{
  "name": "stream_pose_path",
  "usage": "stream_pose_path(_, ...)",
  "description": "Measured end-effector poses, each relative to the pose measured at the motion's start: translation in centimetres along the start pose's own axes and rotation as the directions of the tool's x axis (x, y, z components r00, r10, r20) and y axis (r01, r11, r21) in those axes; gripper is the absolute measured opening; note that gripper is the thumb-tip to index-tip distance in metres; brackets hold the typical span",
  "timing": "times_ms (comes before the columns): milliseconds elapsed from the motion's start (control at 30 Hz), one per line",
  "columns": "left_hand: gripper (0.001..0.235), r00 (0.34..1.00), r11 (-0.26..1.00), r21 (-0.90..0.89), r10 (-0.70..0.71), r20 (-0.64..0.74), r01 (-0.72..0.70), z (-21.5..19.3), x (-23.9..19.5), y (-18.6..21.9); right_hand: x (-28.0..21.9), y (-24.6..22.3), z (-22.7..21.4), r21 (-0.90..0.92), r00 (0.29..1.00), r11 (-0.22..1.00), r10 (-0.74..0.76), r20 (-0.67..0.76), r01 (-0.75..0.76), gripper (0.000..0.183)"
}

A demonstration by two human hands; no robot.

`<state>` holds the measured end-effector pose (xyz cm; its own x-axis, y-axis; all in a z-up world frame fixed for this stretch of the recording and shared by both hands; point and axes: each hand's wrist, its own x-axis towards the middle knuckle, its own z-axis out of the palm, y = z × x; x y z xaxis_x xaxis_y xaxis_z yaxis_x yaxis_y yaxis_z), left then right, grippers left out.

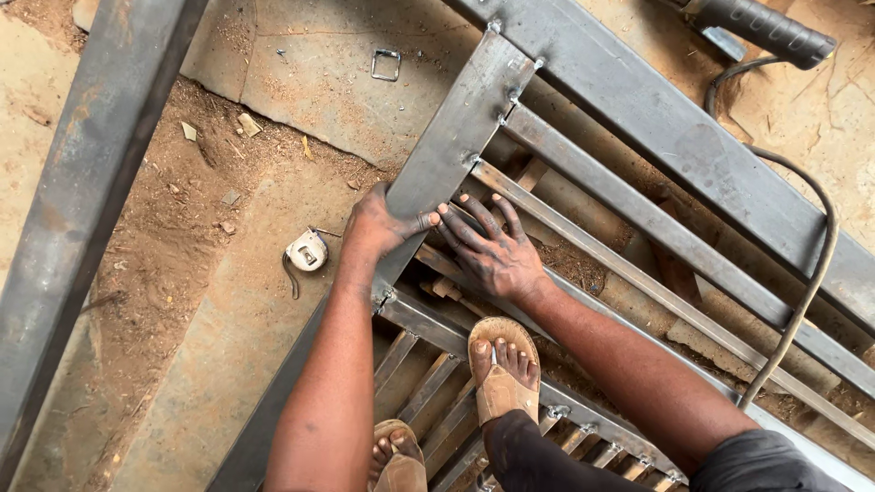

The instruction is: The person uses a welding tool to join metal bars to a frame, measures distances with a tape measure, and positions small metal supports by hand.

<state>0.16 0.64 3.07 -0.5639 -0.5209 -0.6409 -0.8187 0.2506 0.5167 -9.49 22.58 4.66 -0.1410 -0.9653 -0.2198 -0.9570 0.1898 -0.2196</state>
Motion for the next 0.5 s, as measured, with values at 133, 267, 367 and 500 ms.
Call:
stream_pose_path(133, 0.068, 0.873, 0.978, 0.193, 0.162, -0.459, -0.08, 1.1, -5.2, 2.6, 0.1, 0.3, -0.2, 0.081, 1.0, 0.997, 0.005, -0.01, -0.004, 0.067)
stream_pose_path(267, 0.035, 0.807, 0.994, 0.064, 0.107, -0.581, -0.086, 6.3, -12.0, 5.1, 0.5, 0.5, -0.7, 0.269, 0.998, 0.963, 0.029, -0.063, -0.011, 0.067)
stream_pose_path(367, 0.028, 0.918, 0.986, -0.11, 0.076, -0.389, -0.128, 9.9, -15.3, 6.4, 0.7, 1.0, -1.1, 0.136, 0.997, 0.991, -0.002, 0.079, -0.009, 0.076)
stream_pose_path(500, 0.03, 0.885, 0.953, 0.174, 0.297, -0.357, -0.25, 11.5, -16.2, 5.0, 0.8, 1.9, -1.6, 0.092, 0.998, 0.994, -0.063, -0.027, 0.065, 0.062)
